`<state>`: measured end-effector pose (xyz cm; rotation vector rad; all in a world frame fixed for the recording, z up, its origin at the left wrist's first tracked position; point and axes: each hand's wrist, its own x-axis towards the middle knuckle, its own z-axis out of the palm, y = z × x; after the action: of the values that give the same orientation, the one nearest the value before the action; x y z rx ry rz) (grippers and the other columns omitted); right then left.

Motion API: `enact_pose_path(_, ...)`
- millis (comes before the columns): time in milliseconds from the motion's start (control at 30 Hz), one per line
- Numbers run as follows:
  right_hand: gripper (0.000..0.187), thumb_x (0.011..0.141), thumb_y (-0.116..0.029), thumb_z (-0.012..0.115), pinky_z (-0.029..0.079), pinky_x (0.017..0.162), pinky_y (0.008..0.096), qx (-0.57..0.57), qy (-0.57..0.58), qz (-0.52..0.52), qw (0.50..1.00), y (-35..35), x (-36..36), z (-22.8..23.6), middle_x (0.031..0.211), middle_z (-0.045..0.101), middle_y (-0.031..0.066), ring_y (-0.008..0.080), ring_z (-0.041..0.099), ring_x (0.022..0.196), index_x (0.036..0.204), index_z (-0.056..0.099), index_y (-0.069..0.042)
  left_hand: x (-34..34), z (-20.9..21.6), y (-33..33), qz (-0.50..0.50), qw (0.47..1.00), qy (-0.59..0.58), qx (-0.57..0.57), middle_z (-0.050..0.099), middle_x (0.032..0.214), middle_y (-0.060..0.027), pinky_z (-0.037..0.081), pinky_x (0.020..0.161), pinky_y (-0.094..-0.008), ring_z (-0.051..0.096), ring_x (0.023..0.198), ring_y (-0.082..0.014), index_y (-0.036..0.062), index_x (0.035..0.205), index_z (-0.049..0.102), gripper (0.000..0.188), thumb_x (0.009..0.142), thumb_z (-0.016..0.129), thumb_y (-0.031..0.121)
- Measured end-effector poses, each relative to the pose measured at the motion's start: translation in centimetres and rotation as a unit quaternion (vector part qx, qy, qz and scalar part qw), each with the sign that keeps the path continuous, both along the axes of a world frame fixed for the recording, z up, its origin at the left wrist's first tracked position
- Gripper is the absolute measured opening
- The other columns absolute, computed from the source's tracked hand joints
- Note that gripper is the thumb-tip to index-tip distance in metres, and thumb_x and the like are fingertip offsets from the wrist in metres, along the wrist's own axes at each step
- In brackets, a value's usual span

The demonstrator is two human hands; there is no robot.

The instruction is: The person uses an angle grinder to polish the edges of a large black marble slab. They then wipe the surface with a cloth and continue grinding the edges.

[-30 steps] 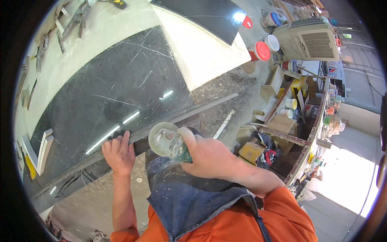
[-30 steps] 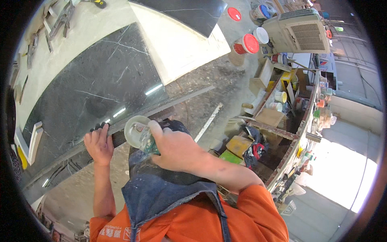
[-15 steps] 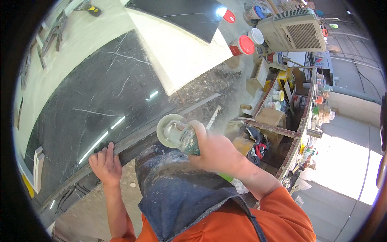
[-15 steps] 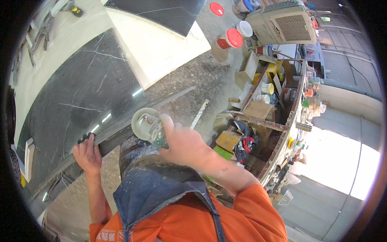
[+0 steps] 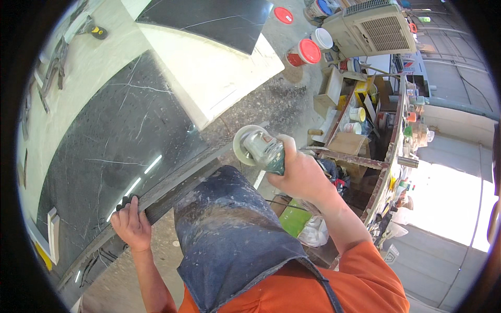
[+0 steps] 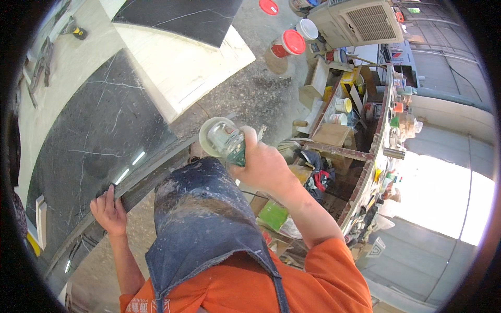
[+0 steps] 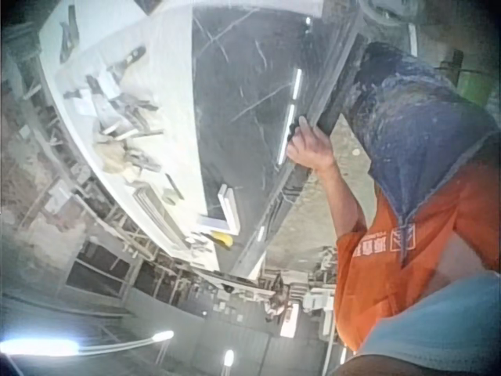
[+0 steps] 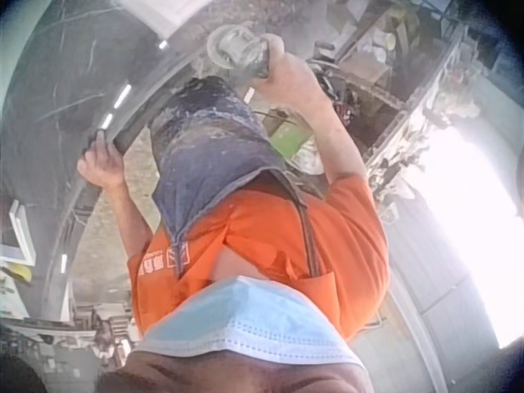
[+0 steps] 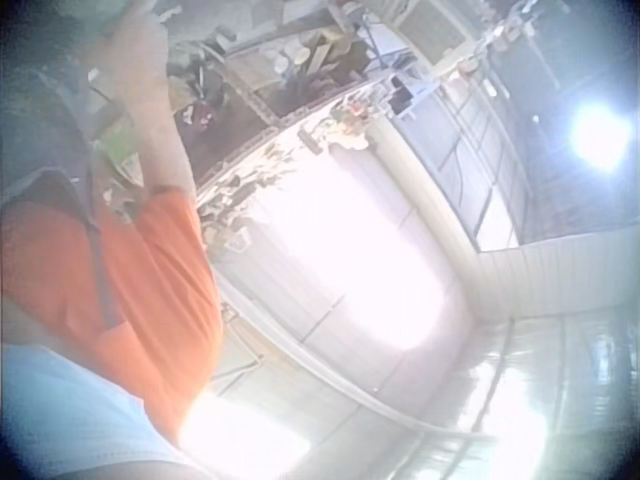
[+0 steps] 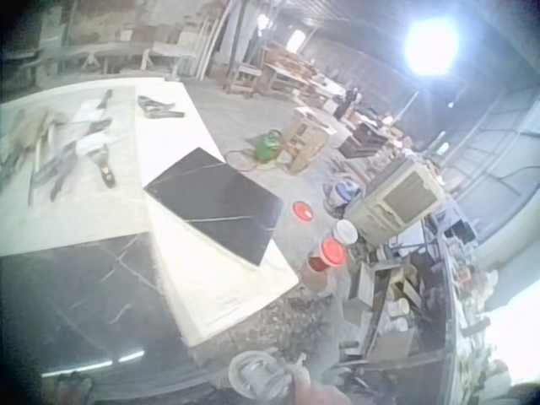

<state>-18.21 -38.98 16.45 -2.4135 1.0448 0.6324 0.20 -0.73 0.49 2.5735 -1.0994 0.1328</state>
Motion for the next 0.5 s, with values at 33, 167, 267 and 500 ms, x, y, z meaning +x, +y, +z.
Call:
enact_pose_path(33, 0.077, 0.081, -0.029, 0.073, 0.056, 0.077, 0.058, -0.002, 0.003, -0.006, 1.0, -0.4, -0.2, -0.1, 0.087, 0.069, 0.0322, 0.0521, 0.069, 0.084, 0.14, 0.034, 0.0, 0.0, 0.1, 0.0, 0.0, 1.0, 0.003, 0.004, 0.066, 0.101, -0.0064, 0.046, 0.088, -0.0445, 0.055, 0.091, -0.0311, 0.0108, 0.124, 0.075, 0.044, 0.08, 0.071, 0.013)
enact_pose_path(167, 0.075, 0.081, -0.029, 0.072, 0.055, 0.079, 0.0576, -0.012, 0.005, -0.02, 1.0, -1.3, -0.3, 0.0, 0.089, 0.069, 0.0332, 0.0523, 0.069, 0.087, 0.14, 0.034, -0.001, 0.1, 0.2, 0.2, -0.005, 1.0, 0.008, 0.011, 0.066, 0.102, -0.0072, 0.045, 0.085, -0.0442, 0.054, 0.09, -0.0309, 0.0101, 0.124, 0.075, 0.042, 0.082, 0.071, 0.015)
enact_pose_path(267, 0.075, 0.081, -0.029, 0.072, 0.055, 0.08, 0.0572, -0.009, 0.0, -0.027, 1.0, -1.6, -0.1, 0.1, 0.089, 0.069, 0.033, 0.0525, 0.068, 0.088, 0.14, 0.034, -0.001, 0.1, 0.3, 0.2, -0.005, 1.0, 0.013, 0.005, 0.067, 0.101, -0.0074, 0.045, 0.083, -0.044, 0.055, 0.089, -0.031, 0.0099, 0.124, 0.075, 0.042, 0.082, 0.071, 0.017)
enact_pose_path(500, 0.078, 0.079, -0.031, 0.074, 0.054, 0.082, 0.0564, -0.019, 0.006, -0.05, 0.999, -2.5, -1.1, -0.2, 0.095, 0.069, 0.0332, 0.0523, 0.068, 0.092, 0.139, 0.034, -0.001, 0.2, 0.7, -0.3, -0.022, 1.0, 0.009, -0.012, 0.067, 0.099, -0.0087, 0.043, 0.082, -0.0432, 0.054, 0.087, -0.0317, 0.0073, 0.125, 0.073, 0.042, 0.083, 0.071, 0.009)
